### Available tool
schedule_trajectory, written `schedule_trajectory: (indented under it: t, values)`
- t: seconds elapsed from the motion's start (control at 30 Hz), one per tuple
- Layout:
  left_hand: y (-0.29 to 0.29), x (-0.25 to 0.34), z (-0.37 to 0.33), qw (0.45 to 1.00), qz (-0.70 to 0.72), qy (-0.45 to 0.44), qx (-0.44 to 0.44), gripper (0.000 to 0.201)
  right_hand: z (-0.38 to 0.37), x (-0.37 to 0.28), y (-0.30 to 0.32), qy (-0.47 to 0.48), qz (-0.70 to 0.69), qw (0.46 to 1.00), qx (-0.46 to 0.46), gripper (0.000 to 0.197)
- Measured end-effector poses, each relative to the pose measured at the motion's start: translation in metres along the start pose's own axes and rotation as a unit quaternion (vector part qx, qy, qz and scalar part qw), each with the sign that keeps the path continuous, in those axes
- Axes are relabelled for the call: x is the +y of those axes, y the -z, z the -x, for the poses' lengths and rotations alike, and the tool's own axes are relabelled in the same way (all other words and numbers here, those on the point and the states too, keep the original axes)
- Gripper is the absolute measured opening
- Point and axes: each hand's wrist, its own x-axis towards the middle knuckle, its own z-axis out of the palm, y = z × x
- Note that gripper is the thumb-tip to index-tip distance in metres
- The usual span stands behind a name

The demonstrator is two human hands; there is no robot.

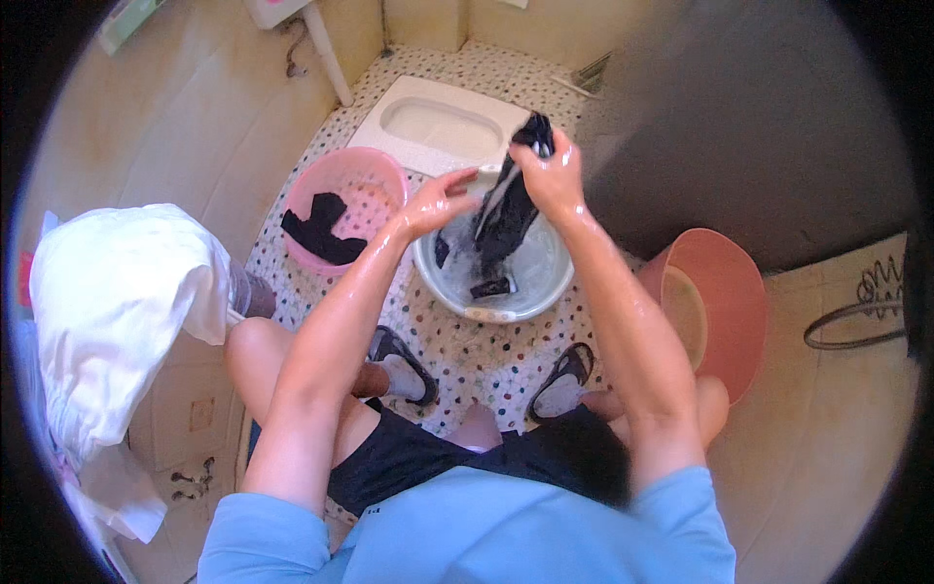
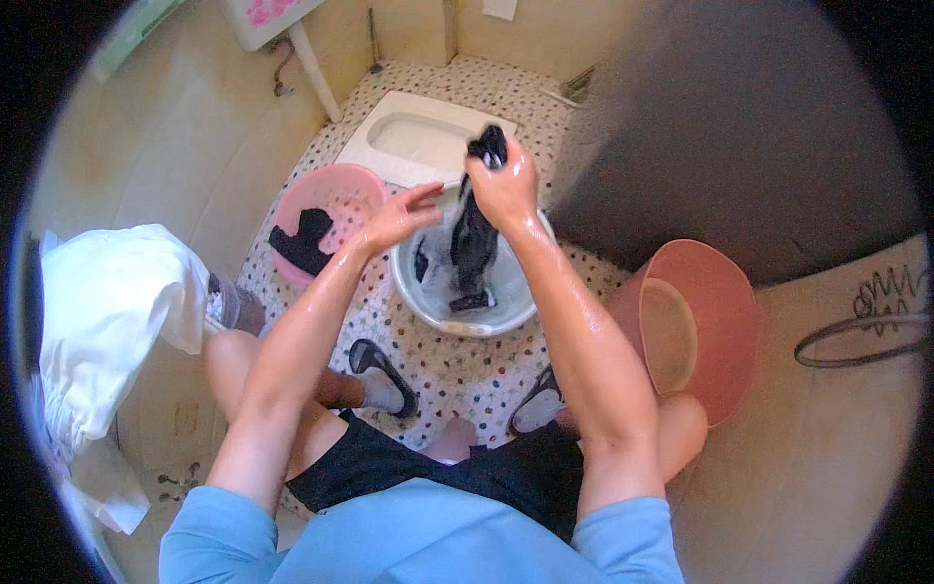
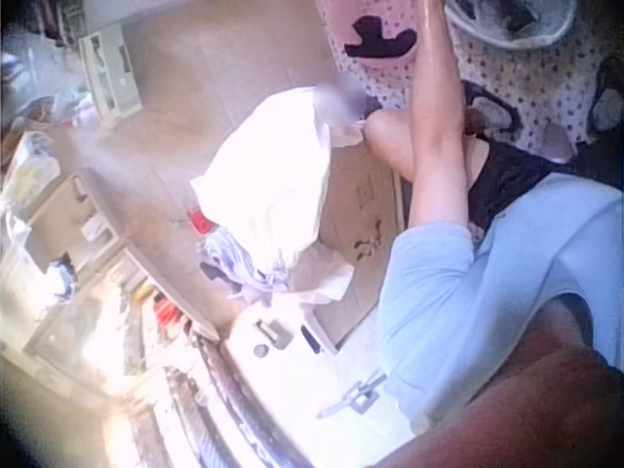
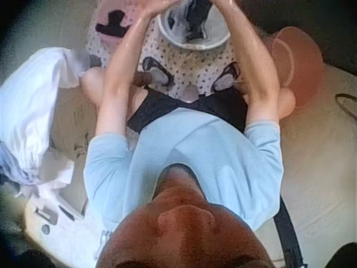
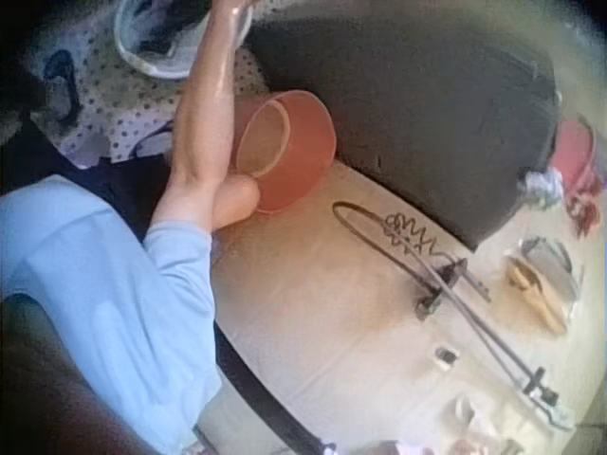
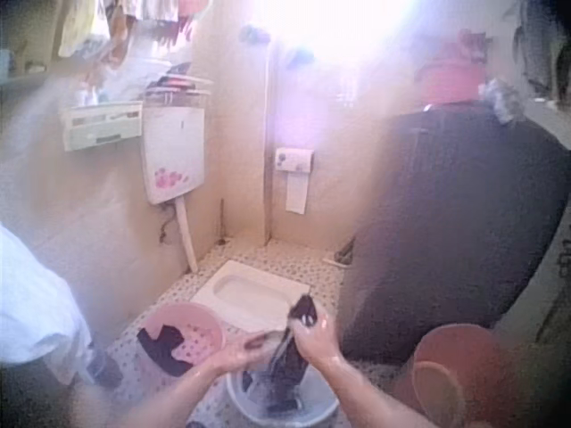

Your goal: The person washes several items of clothing by hand in a basin of soapy water. They scrub, rinse, and wring out various garments, transferring them between basins and a laundry basket.

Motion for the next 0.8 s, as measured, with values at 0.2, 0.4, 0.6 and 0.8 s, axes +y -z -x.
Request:
schedule_trajectory:
  t: [0.2,0.4,0.6,0.8]
  values:
    - [-0.037,-0.008,0.015,0.976,-0.111,-0.168,0.078,0.074,-0.057,-0.152,0.002,0.15,-0.059,0.987,-0.018,0.019]
    - [-0.07,0.058,-0.008,0.973,-0.038,-0.175,0.143,0.045,-0.047,-0.266,0.068,0.064,-0.298,0.951,-0.055,0.007]
    - [-0.018,0.03,-0.006,0.974,-0.085,0.095,0.189,0.035,-0.047,-0.168,0.092,-0.004,-0.415,0.907,0.074,0.017]
    - [-0.02,0.089,-0.029,0.967,-0.111,0.098,0.208,0.038,-0.014,0.021,0.146,-0.235,-0.356,0.848,0.314,0.026]
